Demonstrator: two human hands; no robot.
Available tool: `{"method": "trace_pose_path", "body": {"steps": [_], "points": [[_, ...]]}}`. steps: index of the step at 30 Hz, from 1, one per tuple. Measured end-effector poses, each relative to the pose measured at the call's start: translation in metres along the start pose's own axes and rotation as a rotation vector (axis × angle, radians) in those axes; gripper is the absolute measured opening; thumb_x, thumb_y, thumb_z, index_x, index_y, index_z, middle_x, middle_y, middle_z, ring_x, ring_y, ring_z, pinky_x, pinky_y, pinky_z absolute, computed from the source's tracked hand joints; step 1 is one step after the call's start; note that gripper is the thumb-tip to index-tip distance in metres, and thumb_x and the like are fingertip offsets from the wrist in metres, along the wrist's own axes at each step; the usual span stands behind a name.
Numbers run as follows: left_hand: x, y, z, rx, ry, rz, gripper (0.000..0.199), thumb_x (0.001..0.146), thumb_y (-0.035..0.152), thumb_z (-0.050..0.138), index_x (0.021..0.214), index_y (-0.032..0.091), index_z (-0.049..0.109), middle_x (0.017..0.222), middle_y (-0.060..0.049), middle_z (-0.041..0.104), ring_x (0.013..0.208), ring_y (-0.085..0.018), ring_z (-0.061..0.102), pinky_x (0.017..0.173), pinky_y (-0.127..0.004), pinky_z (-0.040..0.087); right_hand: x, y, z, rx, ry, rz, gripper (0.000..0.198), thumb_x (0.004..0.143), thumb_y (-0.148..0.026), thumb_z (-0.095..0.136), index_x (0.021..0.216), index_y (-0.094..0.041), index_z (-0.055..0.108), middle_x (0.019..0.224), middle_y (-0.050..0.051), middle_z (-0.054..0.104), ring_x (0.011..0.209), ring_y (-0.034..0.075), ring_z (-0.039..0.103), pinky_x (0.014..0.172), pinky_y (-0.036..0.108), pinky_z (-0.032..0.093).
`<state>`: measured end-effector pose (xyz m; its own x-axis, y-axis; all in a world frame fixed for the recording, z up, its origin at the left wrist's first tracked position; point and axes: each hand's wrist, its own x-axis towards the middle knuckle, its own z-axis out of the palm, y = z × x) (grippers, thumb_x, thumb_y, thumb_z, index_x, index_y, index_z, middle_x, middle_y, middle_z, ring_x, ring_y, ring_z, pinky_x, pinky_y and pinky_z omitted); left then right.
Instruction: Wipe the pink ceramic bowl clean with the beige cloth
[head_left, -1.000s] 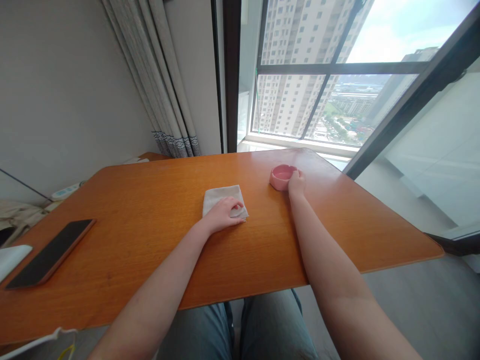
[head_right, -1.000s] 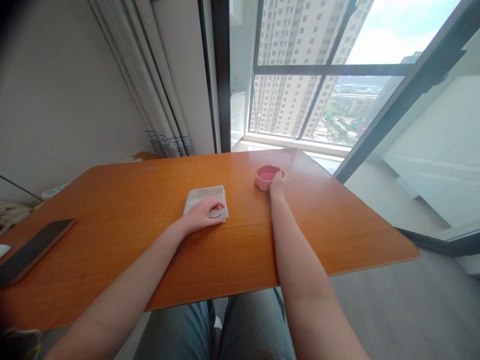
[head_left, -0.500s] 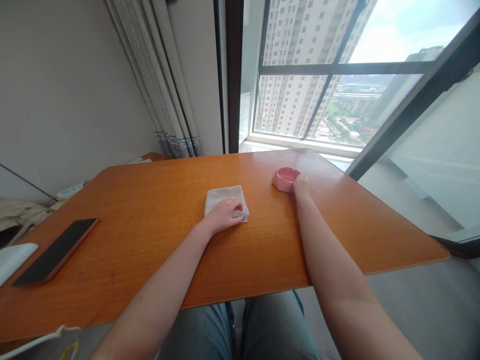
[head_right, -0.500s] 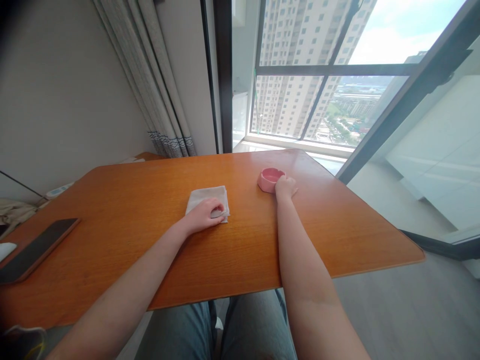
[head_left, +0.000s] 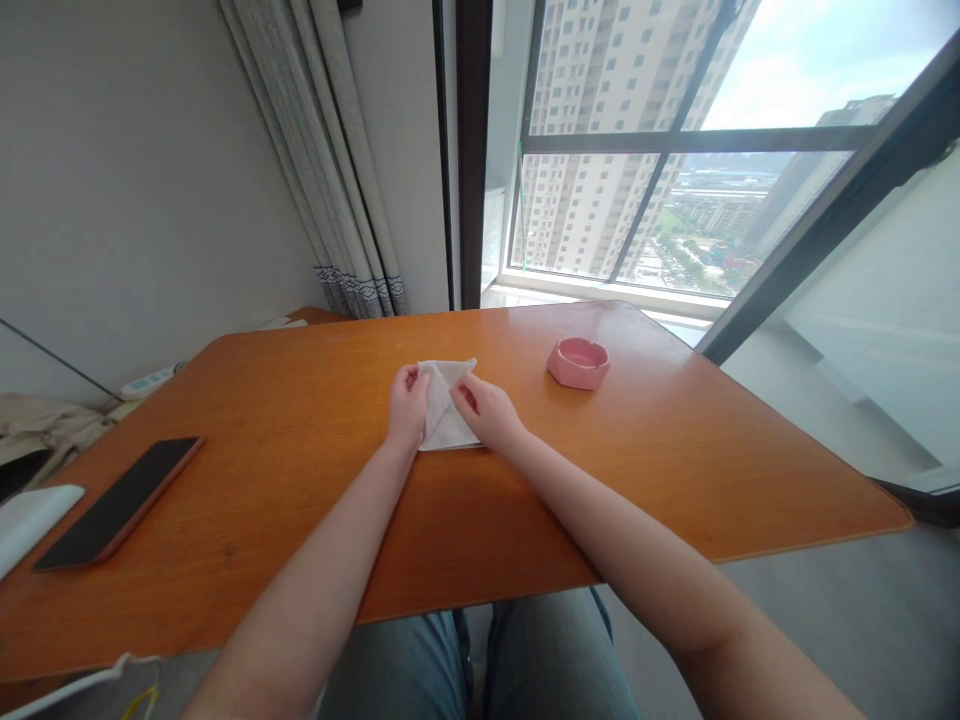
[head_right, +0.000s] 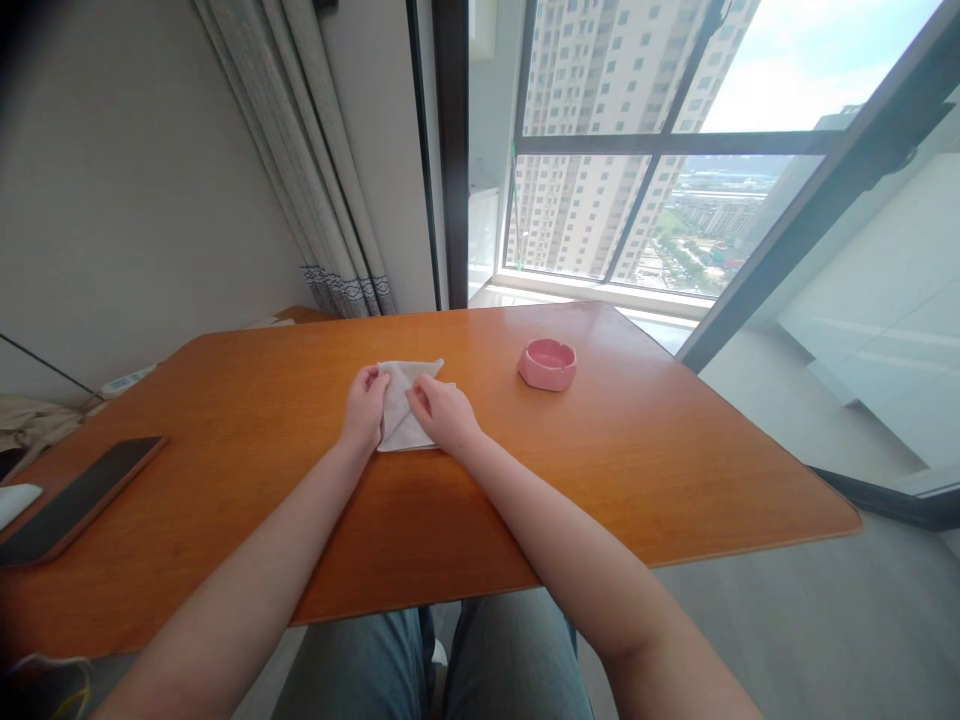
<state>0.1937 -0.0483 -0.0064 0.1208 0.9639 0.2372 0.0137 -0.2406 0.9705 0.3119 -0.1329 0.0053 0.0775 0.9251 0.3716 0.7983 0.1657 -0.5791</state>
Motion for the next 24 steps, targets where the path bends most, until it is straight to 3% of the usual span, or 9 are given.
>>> {"method": "trace_pose_path", "body": {"steps": [2, 5, 10, 13, 15, 17, 20, 24], "points": [[0.012, -0.001, -0.011, -0.033, 0.204, -0.018, 0.018, 0.078, 0.036, 0.040, 0.089, 0.021, 0.042, 0.087, -0.003, 0.055, 0.080, -0.013, 0.056, 0.070, -0.024, 0.046, -0.001, 0.004, 0.007, -0.116, -0.151, -0.029, 0.033, 0.084, -0.038, 0.049, 0.110, -0.019, 0.058, 0.109, 0.008, 0.063, 0.101, 0.022, 0.057, 0.089, 0.033, 0.042], [0.029, 0.000, -0.030, -0.076, 0.397, -0.072, 0.016, 0.075, 0.027, 0.039, 0.090, 0.022, 0.040, 0.087, -0.002, 0.052, 0.079, -0.013, 0.055, 0.068, -0.024, 0.046, 0.003, 0.017, 0.005, -0.283, -0.251, 0.043, 0.044, 0.077, -0.035, 0.054, 0.118, -0.018, 0.058, 0.133, 0.012, 0.051, 0.122, 0.029, 0.045, 0.103, 0.041, 0.032], [0.040, -0.003, -0.053, -0.021, 0.453, -0.251, 0.030, 0.065, 0.013, 0.042, 0.094, 0.022, 0.041, 0.081, 0.000, 0.048, 0.070, -0.013, 0.053, 0.063, -0.026, 0.044, 0.010, 0.038, -0.009, -0.339, -0.253, 0.163, 0.049, 0.078, -0.031, 0.049, 0.124, -0.017, 0.054, 0.136, 0.011, 0.048, 0.126, 0.028, 0.041, 0.106, 0.039, 0.030], [0.045, -0.012, -0.063, 0.155, 0.470, -0.209, 0.032, 0.066, 0.014, 0.046, 0.097, 0.021, 0.044, 0.084, -0.001, 0.051, 0.078, -0.016, 0.055, 0.072, -0.030, 0.046, 0.010, 0.040, -0.010, -0.357, -0.255, 0.182, 0.047, 0.079, -0.030, 0.048, 0.124, -0.016, 0.053, 0.135, 0.012, 0.048, 0.126, 0.028, 0.039, 0.107, 0.039, 0.028], [0.049, -0.020, -0.068, 0.342, 0.368, -0.137, 0.027, 0.069, 0.018, 0.049, 0.096, 0.021, 0.047, 0.094, -0.005, 0.056, 0.089, -0.019, 0.057, 0.082, -0.034, 0.046, 0.010, 0.038, -0.008, -0.372, -0.254, 0.187, 0.044, 0.081, -0.028, 0.045, 0.123, -0.016, 0.052, 0.136, 0.012, 0.047, 0.127, 0.028, 0.038, 0.108, 0.041, 0.025], [0.049, -0.026, -0.072, 0.579, 0.178, -0.082, 0.025, 0.073, 0.025, 0.052, 0.097, 0.020, 0.050, 0.105, -0.009, 0.059, 0.101, -0.023, 0.057, 0.090, -0.039, 0.044, 0.009, 0.035, -0.005, -0.377, -0.243, 0.197, 0.041, 0.084, -0.029, 0.042, 0.122, -0.017, 0.052, 0.136, 0.012, 0.047, 0.128, 0.028, 0.037, 0.109, 0.043, 0.023], [0.042, -0.029, -0.073, 0.901, -0.046, 0.016, 0.041, 0.080, 0.041, 0.050, 0.116, 0.021, 0.050, 0.124, -0.015, 0.057, 0.116, -0.033, 0.051, 0.097, -0.051, 0.037, 0.007, 0.031, 0.001, -0.386, -0.200, 0.221, 0.043, 0.090, -0.040, 0.037, 0.122, -0.017, 0.052, 0.137, 0.013, 0.047, 0.129, 0.029, 0.036, 0.111, 0.046, 0.020], [0.032, -0.020, -0.072, 1.103, -0.125, 0.070, 0.063, 0.084, 0.048, 0.045, 0.138, 0.018, 0.033, 0.126, -0.021, 0.057, 0.116, -0.039, 0.052, 0.095, -0.055, 0.036, 0.006, 0.031, 0.008, -0.438, -0.199, 0.303, 0.066, 0.090, -0.058, 0.031, 0.140, -0.016, 0.038, 0.151, 0.014, 0.030, 0.140, 0.034, 0.020, 0.113, 0.049, 0.012]]}}
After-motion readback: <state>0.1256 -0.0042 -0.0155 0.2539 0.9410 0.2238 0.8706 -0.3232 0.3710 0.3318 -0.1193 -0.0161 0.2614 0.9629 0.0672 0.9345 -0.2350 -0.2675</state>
